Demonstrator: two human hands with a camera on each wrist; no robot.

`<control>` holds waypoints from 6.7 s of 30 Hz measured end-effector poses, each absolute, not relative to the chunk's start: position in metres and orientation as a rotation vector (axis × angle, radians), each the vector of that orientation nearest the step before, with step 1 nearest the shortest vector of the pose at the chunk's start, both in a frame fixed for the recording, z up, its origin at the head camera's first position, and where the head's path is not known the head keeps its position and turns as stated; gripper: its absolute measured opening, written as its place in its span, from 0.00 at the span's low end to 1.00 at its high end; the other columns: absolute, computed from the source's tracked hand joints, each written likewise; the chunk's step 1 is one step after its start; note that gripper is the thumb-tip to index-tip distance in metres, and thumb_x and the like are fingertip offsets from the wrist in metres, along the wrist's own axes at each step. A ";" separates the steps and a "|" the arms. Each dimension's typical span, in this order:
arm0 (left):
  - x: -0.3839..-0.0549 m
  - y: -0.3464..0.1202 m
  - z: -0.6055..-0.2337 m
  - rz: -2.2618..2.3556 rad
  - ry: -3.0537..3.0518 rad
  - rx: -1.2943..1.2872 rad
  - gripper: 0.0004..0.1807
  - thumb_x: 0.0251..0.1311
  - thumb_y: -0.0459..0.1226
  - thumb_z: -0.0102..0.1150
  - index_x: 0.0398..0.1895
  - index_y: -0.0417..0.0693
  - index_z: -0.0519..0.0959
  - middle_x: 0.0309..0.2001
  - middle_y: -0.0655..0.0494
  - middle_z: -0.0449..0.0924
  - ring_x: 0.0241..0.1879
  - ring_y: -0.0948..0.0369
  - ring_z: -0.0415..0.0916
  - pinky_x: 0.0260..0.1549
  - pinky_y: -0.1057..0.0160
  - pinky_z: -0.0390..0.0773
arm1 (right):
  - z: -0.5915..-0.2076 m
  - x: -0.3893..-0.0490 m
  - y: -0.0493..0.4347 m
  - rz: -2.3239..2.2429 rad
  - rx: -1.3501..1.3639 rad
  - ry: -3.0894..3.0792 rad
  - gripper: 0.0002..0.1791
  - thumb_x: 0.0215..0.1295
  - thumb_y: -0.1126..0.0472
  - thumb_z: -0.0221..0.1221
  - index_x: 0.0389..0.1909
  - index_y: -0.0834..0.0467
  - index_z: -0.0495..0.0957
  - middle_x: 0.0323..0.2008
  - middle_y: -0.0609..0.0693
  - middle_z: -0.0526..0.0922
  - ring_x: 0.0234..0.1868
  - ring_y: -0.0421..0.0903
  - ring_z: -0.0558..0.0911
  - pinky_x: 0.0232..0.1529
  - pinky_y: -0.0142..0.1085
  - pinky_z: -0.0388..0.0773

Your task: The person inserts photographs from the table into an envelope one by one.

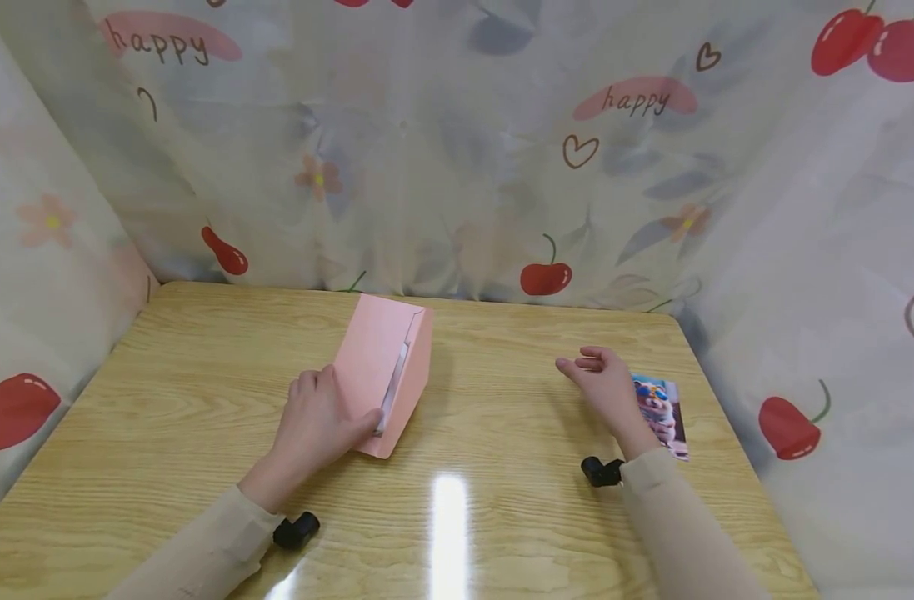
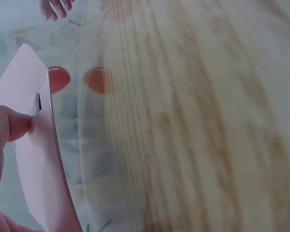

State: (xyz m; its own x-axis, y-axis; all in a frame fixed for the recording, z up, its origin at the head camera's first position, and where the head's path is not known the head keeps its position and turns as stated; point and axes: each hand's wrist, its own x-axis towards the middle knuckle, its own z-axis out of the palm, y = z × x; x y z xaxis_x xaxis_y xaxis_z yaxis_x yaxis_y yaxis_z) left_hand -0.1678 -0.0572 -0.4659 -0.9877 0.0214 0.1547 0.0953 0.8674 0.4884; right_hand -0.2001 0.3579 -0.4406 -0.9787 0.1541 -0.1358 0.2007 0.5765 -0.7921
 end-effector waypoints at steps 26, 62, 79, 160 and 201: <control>-0.169 -0.060 -0.467 -0.746 -2.897 -0.103 0.46 0.42 0.61 0.62 0.50 0.29 0.67 0.46 0.35 0.67 0.46 0.44 0.65 0.44 0.49 0.69 | -0.448 -0.187 0.425 -0.919 0.932 2.738 0.64 0.56 0.35 0.60 0.74 0.64 0.30 0.67 0.80 0.39 0.64 0.78 0.45 0.58 0.69 0.48; -0.167 -0.060 -0.467 -0.764 -2.905 -0.104 0.47 0.42 0.62 0.62 0.51 0.29 0.67 0.45 0.36 0.67 0.45 0.45 0.64 0.43 0.50 0.69 | -0.454 -0.183 0.417 -0.745 0.621 2.803 0.57 0.51 0.33 0.65 0.64 0.77 0.58 0.48 0.74 0.68 0.47 0.67 0.67 0.45 0.56 0.67; -0.168 -0.060 -0.465 -0.758 -2.915 -0.099 0.46 0.42 0.61 0.63 0.51 0.29 0.67 0.45 0.36 0.67 0.45 0.45 0.63 0.43 0.50 0.68 | -0.445 -0.197 0.373 -1.043 0.286 2.731 0.16 0.70 0.58 0.54 0.48 0.68 0.74 0.42 0.60 0.76 0.40 0.52 0.72 0.36 0.39 0.69; -0.165 -0.049 -0.465 -0.603 -2.902 -0.062 0.55 0.39 0.65 0.64 0.57 0.27 0.64 0.48 0.34 0.67 0.46 0.44 0.64 0.45 0.48 0.68 | -0.397 -0.185 0.172 -1.579 -0.038 2.629 0.16 0.66 0.63 0.57 0.53 0.60 0.68 0.31 0.56 0.79 0.27 0.52 0.82 0.28 0.40 0.80; -0.168 -0.050 -0.463 -0.710 -2.937 -0.006 0.54 0.39 0.66 0.63 0.56 0.30 0.63 0.48 0.36 0.65 0.46 0.46 0.63 0.43 0.50 0.70 | -0.443 -0.204 0.144 -1.885 -0.004 2.508 0.16 0.62 0.71 0.60 0.50 0.63 0.72 0.33 0.58 0.78 0.26 0.51 0.82 0.29 0.41 0.81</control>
State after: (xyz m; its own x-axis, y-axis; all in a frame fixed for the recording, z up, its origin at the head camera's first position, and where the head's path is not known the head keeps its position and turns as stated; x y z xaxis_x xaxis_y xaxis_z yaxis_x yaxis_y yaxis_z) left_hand -0.1677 -0.0499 -0.4630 -0.9928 -0.0243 0.1173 0.0320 0.8899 0.4551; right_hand -0.2036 0.1441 -0.4425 -1.0000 -0.0043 -0.0019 0.0006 0.2784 -0.9605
